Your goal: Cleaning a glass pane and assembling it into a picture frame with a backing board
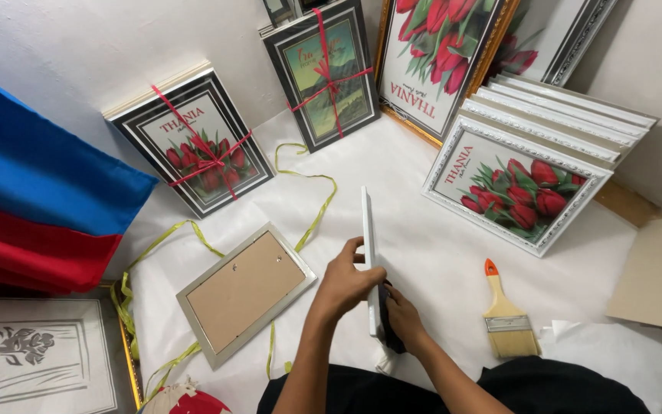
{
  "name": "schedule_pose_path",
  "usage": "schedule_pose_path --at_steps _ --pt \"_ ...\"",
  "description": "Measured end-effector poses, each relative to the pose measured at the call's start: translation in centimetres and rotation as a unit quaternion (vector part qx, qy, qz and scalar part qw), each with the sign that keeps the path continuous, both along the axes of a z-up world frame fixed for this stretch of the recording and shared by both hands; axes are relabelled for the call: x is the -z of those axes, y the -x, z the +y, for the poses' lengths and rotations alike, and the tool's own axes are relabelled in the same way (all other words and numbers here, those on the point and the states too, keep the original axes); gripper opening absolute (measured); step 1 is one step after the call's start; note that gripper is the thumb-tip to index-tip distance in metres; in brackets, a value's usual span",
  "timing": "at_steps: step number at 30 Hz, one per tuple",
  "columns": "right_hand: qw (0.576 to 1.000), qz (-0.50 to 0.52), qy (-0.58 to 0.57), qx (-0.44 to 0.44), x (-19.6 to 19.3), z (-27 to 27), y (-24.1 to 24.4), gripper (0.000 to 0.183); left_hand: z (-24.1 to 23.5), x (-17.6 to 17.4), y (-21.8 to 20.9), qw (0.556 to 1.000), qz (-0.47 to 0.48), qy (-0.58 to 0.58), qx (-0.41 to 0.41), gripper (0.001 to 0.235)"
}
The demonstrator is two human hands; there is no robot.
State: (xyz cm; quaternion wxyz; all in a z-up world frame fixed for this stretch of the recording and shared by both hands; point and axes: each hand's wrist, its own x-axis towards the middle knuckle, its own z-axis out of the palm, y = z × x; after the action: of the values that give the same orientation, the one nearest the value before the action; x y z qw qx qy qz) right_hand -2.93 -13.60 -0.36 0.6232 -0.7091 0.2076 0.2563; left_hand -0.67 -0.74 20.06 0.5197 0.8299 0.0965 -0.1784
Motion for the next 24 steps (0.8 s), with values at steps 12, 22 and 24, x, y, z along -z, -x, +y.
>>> schedule_pose_path --at_steps 12,22,24 --pt "0.969 -0.153 0.191 0.034 -1.0 -7.0 4.0 0.046 6.9 8.2 3.7 0.936 -0.079 0.325 -0.108 0.073" --pt "0.954 -0.137 0.262 0.058 2.8 -13.2 2.0 0.046 10.2 29.1 4.8 0.831 0.057 0.498 -0.239 0.077" --pt "0.947 -0.128 0.286 0.064 4.5 -13.5 1.7 0.046 10.9 34.3 3.7 0.817 0.082 0.514 -0.248 0.078"
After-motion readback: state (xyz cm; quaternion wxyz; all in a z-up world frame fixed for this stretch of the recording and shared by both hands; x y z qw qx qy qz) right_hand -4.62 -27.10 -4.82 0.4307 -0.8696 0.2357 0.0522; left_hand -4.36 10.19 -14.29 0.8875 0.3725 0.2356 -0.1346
